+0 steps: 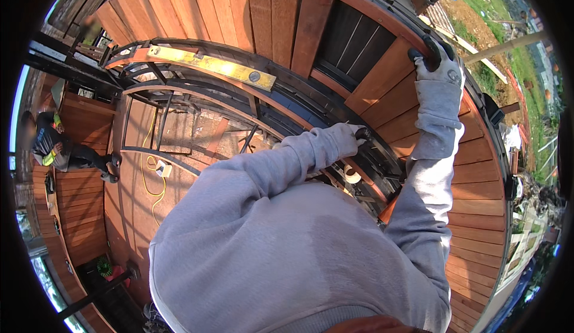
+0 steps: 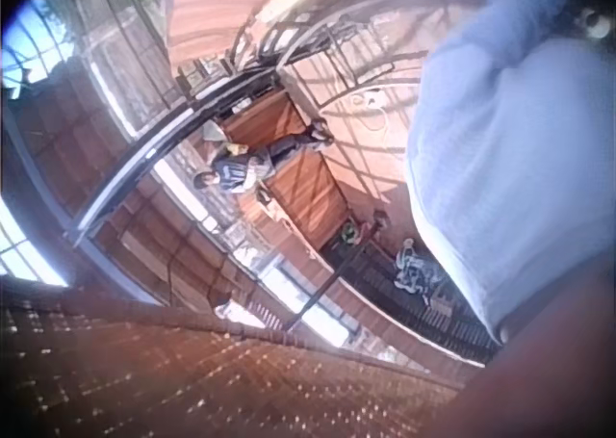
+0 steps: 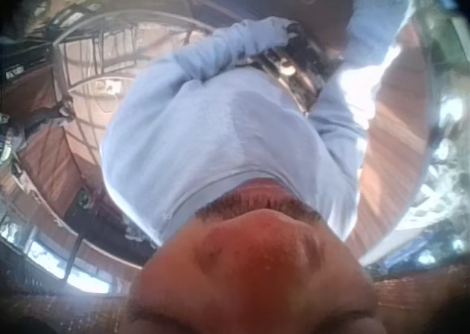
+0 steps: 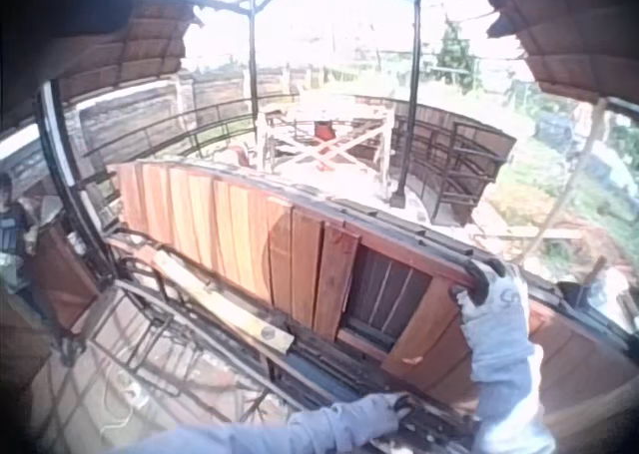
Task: The person installs wooden deck boards on a curved deck frame. They place each board, check alignment with a level, and fasten it using a nail gun. The process repeats for multiple boards along the curved edge.
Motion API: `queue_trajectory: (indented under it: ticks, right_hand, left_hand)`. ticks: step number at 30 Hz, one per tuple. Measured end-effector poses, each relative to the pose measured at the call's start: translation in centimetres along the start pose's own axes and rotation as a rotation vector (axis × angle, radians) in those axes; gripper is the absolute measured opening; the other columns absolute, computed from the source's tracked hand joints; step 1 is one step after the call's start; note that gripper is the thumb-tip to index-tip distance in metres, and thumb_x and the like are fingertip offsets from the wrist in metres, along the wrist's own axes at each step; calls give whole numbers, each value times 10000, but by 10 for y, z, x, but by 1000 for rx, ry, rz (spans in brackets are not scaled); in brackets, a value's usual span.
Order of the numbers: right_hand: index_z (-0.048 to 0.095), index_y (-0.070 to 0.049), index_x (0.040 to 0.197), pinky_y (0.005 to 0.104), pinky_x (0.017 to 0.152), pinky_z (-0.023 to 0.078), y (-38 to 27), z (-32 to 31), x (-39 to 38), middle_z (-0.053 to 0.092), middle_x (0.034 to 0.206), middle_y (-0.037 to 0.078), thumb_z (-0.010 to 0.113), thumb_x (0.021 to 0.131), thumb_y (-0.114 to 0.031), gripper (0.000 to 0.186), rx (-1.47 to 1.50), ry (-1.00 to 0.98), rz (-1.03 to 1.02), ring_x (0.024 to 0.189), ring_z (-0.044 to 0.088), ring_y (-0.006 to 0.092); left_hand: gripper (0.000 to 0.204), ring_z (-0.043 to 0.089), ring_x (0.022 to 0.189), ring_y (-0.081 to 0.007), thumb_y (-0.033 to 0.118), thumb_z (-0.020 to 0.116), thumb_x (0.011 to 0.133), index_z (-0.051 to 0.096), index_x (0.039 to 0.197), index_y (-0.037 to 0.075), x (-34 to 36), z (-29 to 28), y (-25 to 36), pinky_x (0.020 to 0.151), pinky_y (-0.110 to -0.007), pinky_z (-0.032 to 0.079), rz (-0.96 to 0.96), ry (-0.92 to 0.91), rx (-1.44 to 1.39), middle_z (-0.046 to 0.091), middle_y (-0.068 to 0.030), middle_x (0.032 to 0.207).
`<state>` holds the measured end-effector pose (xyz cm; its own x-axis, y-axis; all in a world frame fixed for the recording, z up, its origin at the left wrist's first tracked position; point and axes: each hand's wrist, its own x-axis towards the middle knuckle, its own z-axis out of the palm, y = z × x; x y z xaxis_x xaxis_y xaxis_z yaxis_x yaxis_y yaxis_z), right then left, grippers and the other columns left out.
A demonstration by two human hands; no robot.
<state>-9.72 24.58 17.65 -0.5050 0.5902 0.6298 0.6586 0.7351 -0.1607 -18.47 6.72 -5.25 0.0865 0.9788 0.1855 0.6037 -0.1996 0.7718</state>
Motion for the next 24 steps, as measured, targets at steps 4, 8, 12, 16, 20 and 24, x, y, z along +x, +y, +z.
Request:
queue_trajectory:
  ticks: [4, 8, 12, 16, 20, 24]
  right_hand:
    - [710, -166, 1206, 425, 934, 527, -7, -4, -1, 687, 1174, 86, 782, 795, -308, 441, -59, 5, -22, 1042, 666, 323]
    - [711, -192, 1203, 425, 942, 524, -7, -2, 1, 683, 1189, 70, 789, 802, -278, 417, 14, 6, -50, 1073, 661, 311]
    - [689, -133, 1234, 445, 899, 519, -15, -6, -1, 680, 1136, 144, 766, 845, -204, 403, 115, -22, 11, 1034, 660, 357]
    - [678, -33, 1179, 450, 846, 511, -16, -7, 2, 672, 1051, 175, 747, 860, -144, 345, 165, 10, -60, 951, 651, 363]
    - [680, -36, 1184, 442, 847, 517, 13, 0, -4, 664, 1051, 174, 773, 839, -142, 372, 52, 2, -87, 958, 644, 358]
    - [671, -18, 1199, 409, 859, 523, 17, 0, -5, 665, 1040, 155, 775, 838, -112, 387, 116, 35, -120, 952, 650, 318]
  left_hand:
    - [216, 674, 928, -288, 183, 573, 1002, 634, 1171, 64, -85, -33, 11, 863, -366, 542, -486, -48, -167, 703, -124, 986]
    - [213, 674, 884, -247, 240, 616, 981, 631, 1123, 81, -174, -34, -104, 800, -344, 538, -783, 548, -521, 701, -96, 950]
    - [132, 683, 733, -257, 200, 610, 987, 650, 1053, 93, -203, -140, -132, 668, -389, 587, -818, 1366, -1186, 714, -98, 938]
    - [135, 645, 630, -198, 175, 644, 959, 645, 1085, 124, -206, -201, -158, 598, -359, 573, -810, 1625, -601, 671, -64, 830]
    - [272, 674, 886, -228, 162, 677, 933, 622, 1174, 49, -140, -226, -72, 794, -322, 531, -658, 1232, -198, 709, -98, 994]
    - [391, 641, 1083, -340, 141, 669, 898, 591, 1271, 52, -88, -198, -33, 963, -393, 507, -323, 685, -17, 663, -169, 1162]
